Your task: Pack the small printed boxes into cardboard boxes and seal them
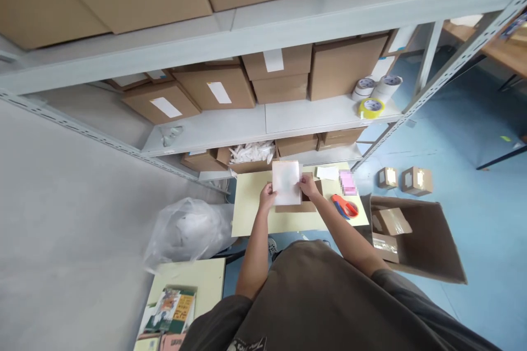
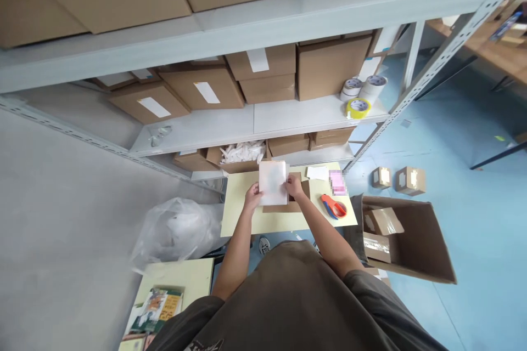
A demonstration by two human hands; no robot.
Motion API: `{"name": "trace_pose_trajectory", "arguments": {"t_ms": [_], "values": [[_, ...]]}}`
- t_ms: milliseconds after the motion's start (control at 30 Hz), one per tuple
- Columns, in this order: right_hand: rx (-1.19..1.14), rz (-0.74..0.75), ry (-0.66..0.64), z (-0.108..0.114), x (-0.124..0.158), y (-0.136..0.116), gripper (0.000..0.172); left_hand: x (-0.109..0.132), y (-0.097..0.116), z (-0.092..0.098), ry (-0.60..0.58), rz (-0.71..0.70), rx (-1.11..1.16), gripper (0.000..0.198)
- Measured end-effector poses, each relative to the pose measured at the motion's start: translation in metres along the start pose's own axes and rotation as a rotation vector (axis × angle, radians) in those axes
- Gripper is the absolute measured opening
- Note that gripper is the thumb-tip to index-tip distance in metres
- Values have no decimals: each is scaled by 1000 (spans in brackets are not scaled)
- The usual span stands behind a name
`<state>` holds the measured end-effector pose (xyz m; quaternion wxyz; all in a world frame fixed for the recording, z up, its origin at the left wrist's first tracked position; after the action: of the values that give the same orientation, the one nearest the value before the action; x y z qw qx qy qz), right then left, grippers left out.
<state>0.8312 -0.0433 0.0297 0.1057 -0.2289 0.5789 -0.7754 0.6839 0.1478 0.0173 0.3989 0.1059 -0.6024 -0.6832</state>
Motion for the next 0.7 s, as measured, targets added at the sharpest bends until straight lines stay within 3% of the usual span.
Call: {"name": "trace_pose_trajectory", "arguments": {"t_ms": [167,300,367,467,600,700], "values": [[394,-52,13,55,7,7,13,26,-2,-58,41,-8,-94,41],[641,-2,-7,68,7,-7,30,44,-5,-87,-9,83,-176,18],[730,34,-42,62,5,-16,38,52,-10,-101,-66,170,-106,7],[864,57,-128,45,4,-24,44,59,-18,-117,-92,329,128,11],[1019,112,-266,15,1,-23,51,57,-24,-122,-99,544,448,8],[1101,136,-336,-5,-2,-16,54,52,-25,-121,-195,637,572,8]]}}
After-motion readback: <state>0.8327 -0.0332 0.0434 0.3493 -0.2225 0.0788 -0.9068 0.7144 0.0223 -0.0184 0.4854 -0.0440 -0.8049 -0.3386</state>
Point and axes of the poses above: each hand's wrist, its own x-axis away from the middle knuckle, its own z-axis out of the back of the hand, y = z × x, the point moved 3 cm from there along -x, towards the middle knuckle, and after that the axes turned 5 degrees about y, right-handed, at the moved point
